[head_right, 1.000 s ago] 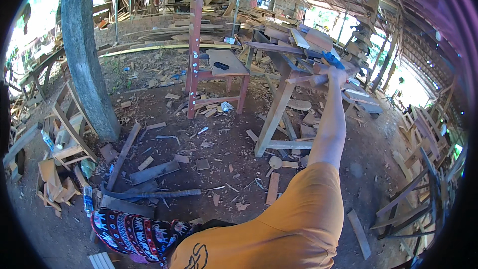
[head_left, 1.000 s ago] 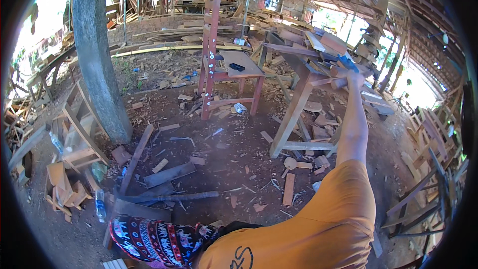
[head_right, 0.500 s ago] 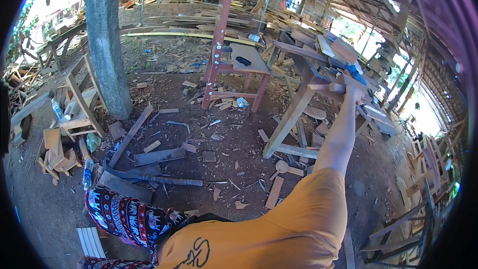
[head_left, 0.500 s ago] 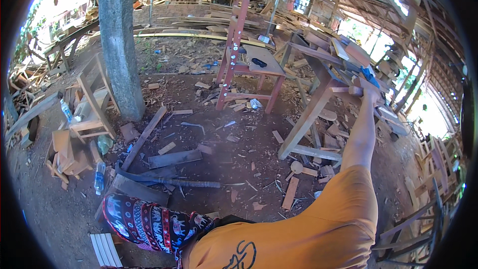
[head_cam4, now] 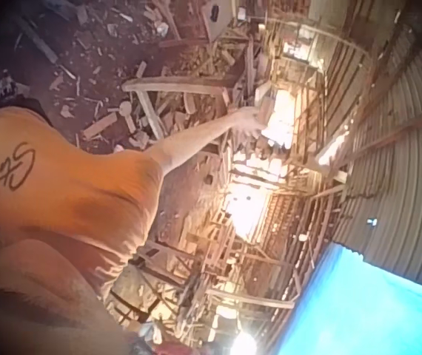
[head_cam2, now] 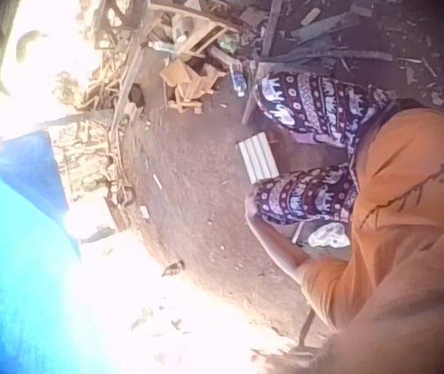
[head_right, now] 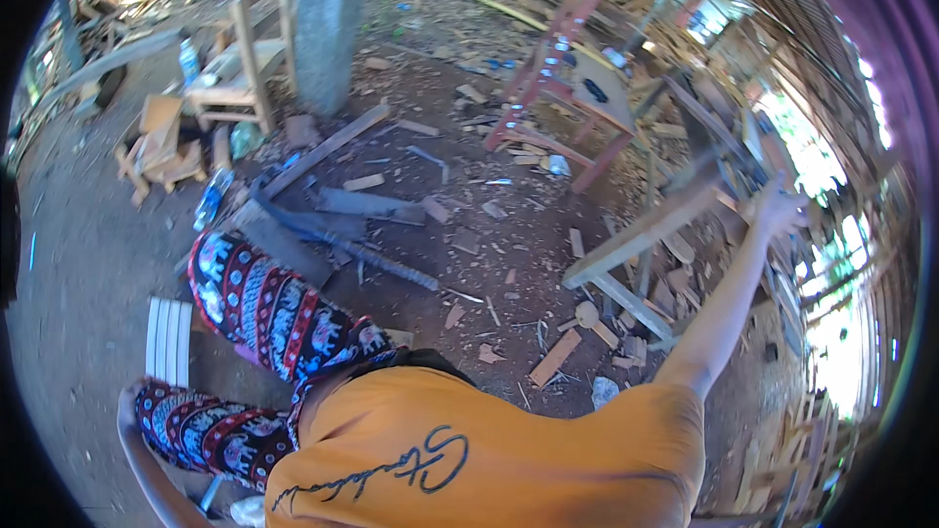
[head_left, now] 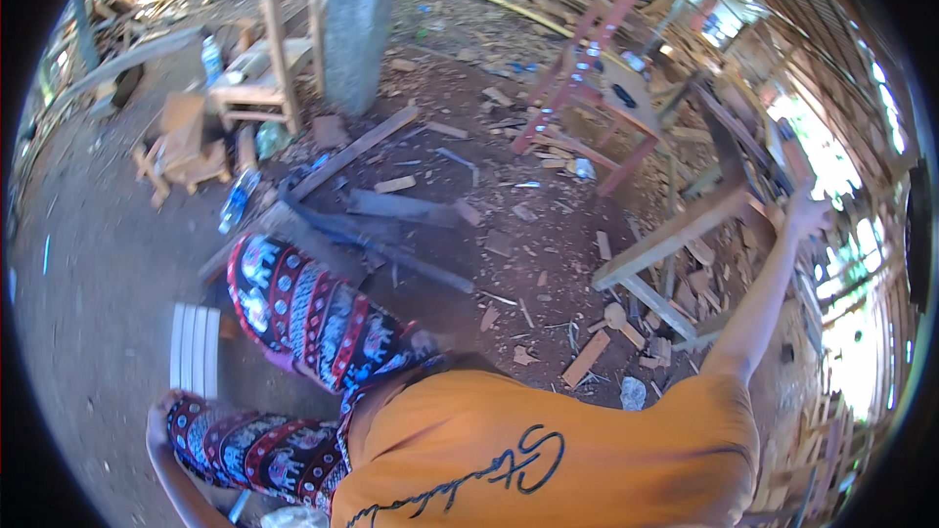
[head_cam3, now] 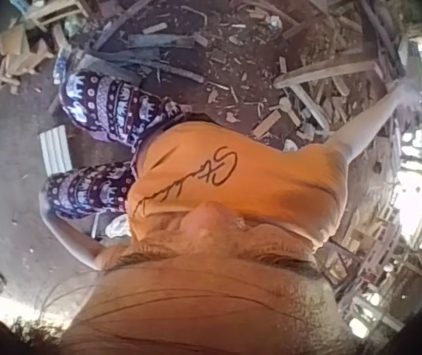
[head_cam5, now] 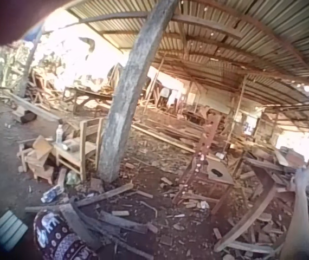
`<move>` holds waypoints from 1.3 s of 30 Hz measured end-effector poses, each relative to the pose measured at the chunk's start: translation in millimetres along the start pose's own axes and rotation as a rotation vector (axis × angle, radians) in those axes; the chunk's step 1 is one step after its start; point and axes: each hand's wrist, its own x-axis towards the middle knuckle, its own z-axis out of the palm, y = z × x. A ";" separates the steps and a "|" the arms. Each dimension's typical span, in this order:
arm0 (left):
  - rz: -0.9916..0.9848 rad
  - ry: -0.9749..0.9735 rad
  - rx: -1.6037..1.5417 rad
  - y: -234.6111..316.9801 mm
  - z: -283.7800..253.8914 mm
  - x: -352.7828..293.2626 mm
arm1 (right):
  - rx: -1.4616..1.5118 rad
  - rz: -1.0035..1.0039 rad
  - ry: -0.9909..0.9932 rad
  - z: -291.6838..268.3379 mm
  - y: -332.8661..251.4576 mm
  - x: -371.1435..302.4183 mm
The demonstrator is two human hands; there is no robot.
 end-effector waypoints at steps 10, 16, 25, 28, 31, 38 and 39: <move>0.246 0.158 -0.205 15.1 60.6 -64.4 | 1.243 -1.159 -0.526 -248.3 -255.2 -284.4; 0.062 0.787 -0.617 -206.6 110.8 -115.1 | 1.726 -1.512 -1.028 -370.1 -318.4 -473.6; -0.377 1.258 -0.490 -364.2 235.0 -113.1 | 1.538 -1.845 -2.144 -464.2 -361.5 -639.7; -0.429 1.526 -0.380 -352.1 225.5 -105.9 | 1.352 -2.097 -2.161 -482.8 -360.6 -665.5; -0.460 1.697 -0.273 -356.4 215.0 -111.2 | 1.220 -2.289 -2.126 -524.2 -351.3 -671.3; -0.917 1.870 0.431 -340.6 173.2 -96.2 | 1.243 -2.722 -1.879 -611.6 -339.5 -684.6; -0.926 1.865 0.428 -341.9 161.6 -101.5 | 1.328 -2.833 -1.751 -629.0 -336.4 -684.4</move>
